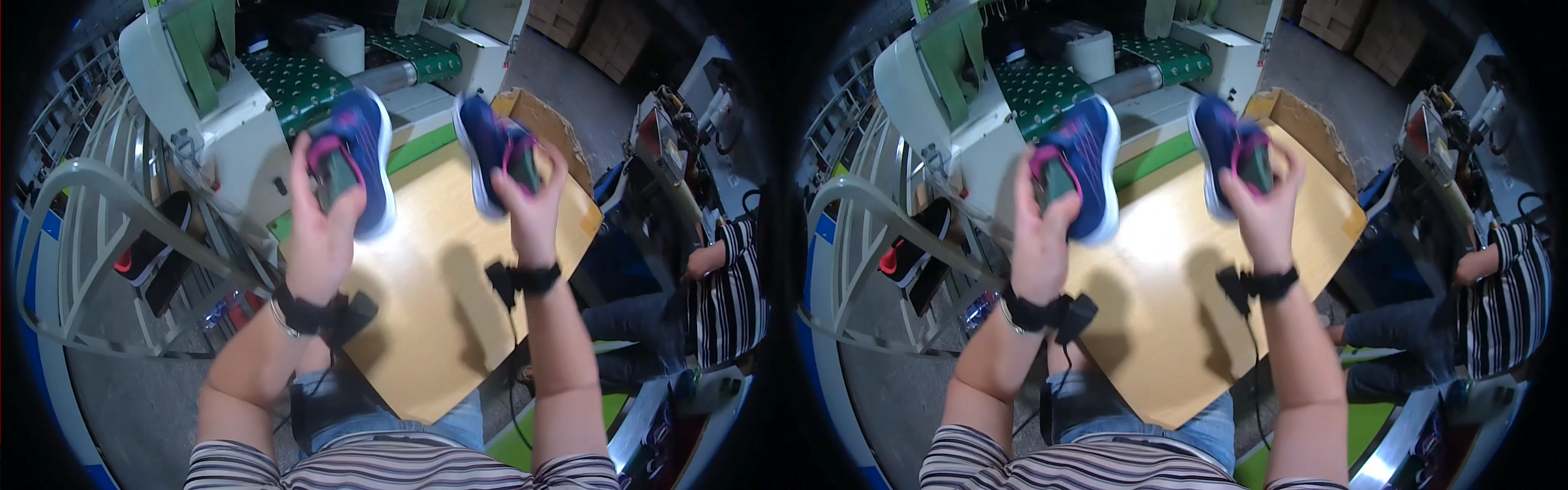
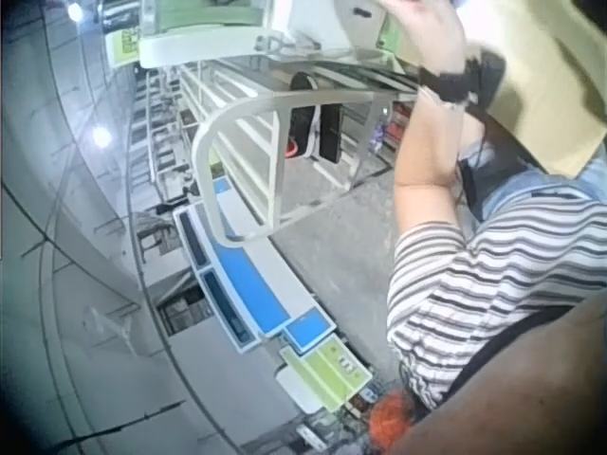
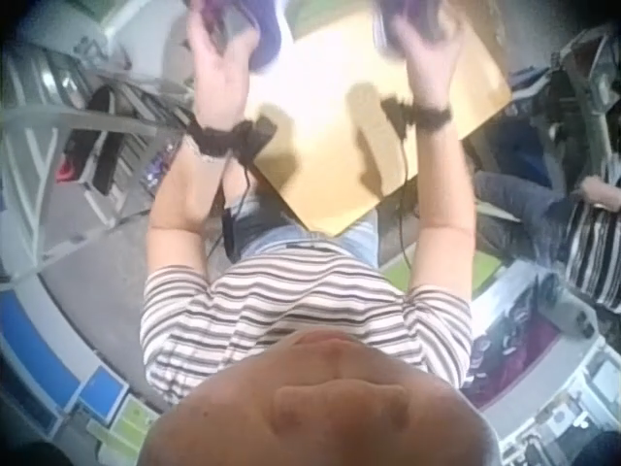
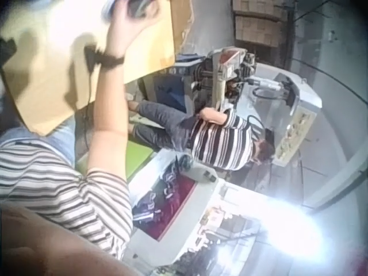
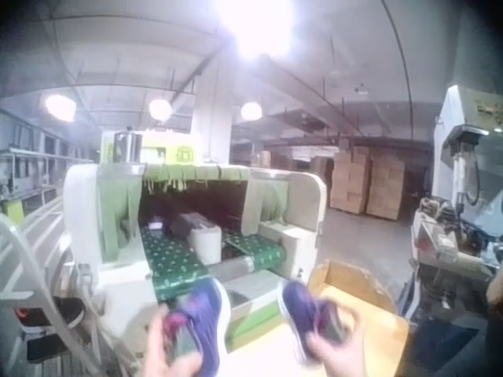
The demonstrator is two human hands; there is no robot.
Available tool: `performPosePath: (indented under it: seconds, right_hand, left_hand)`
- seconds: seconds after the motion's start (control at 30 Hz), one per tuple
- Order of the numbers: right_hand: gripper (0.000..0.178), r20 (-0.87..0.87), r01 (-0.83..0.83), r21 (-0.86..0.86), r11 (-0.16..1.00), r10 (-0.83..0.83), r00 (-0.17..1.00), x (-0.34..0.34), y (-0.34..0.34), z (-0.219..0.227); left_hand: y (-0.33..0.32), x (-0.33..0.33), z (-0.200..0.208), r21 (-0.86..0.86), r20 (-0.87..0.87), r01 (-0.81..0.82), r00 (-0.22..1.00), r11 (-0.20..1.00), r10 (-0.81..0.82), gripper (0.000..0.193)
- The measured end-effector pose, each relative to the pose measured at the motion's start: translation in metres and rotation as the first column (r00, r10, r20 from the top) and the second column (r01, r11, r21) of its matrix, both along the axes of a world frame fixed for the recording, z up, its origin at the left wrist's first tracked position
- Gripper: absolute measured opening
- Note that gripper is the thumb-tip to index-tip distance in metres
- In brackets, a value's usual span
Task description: The recorder is inspecting and organizing shoes on a workbench in a shoe manufacturing facility.
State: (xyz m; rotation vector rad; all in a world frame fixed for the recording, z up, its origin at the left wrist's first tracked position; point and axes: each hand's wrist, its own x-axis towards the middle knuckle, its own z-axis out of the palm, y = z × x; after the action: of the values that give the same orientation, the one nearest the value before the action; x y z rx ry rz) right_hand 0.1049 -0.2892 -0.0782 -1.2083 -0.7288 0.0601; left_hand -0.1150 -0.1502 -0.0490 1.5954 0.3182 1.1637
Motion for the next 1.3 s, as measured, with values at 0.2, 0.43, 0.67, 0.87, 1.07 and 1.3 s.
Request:
performPosePath:
  seconds: [0.2,0.43,0.67,0.87,1.07,1.3]
  right_hand:
    - [0.076,0.678,0.280,-0.260,0.924,-0.032,0.734,0.184,0.171,0.066]
    - [0.073,0.697,0.330,-0.245,0.912,-0.071,0.713,0.102,0.190,0.030]
    - [0.087,0.108,-0.030,-0.985,0.170,0.745,0.659,-0.094,-0.097,-0.125]
    - [0.092,0.166,0.017,-0.971,0.240,0.617,0.770,-0.156,-0.157,-0.108]
    - [0.090,0.190,0.053,-0.970,0.236,0.610,0.769,-0.158,-0.157,-0.108]
    - [0.080,0.293,0.111,-0.937,0.332,0.572,0.766,-0.152,-0.149,-0.097]
  left_hand:
    - [0.106,0.129,0.060,0.491,0.016,-0.529,0.800,0.692,0.600,0.082]
    - [0.179,0.119,0.062,0.427,-0.290,-0.511,0.704,0.746,0.648,0.092]
    - [-0.007,-0.016,-0.085,0.367,-0.900,0.383,0.378,0.848,0.219,0.096]
    - [-0.046,-0.054,-0.146,0.352,-0.928,0.398,0.268,0.847,0.259,0.102]
    - [-0.045,-0.053,-0.154,0.375,-0.912,0.390,0.316,0.841,0.261,0.100]
    - [-0.047,-0.053,-0.152,0.352,-0.926,0.397,0.281,0.848,0.254,0.101]
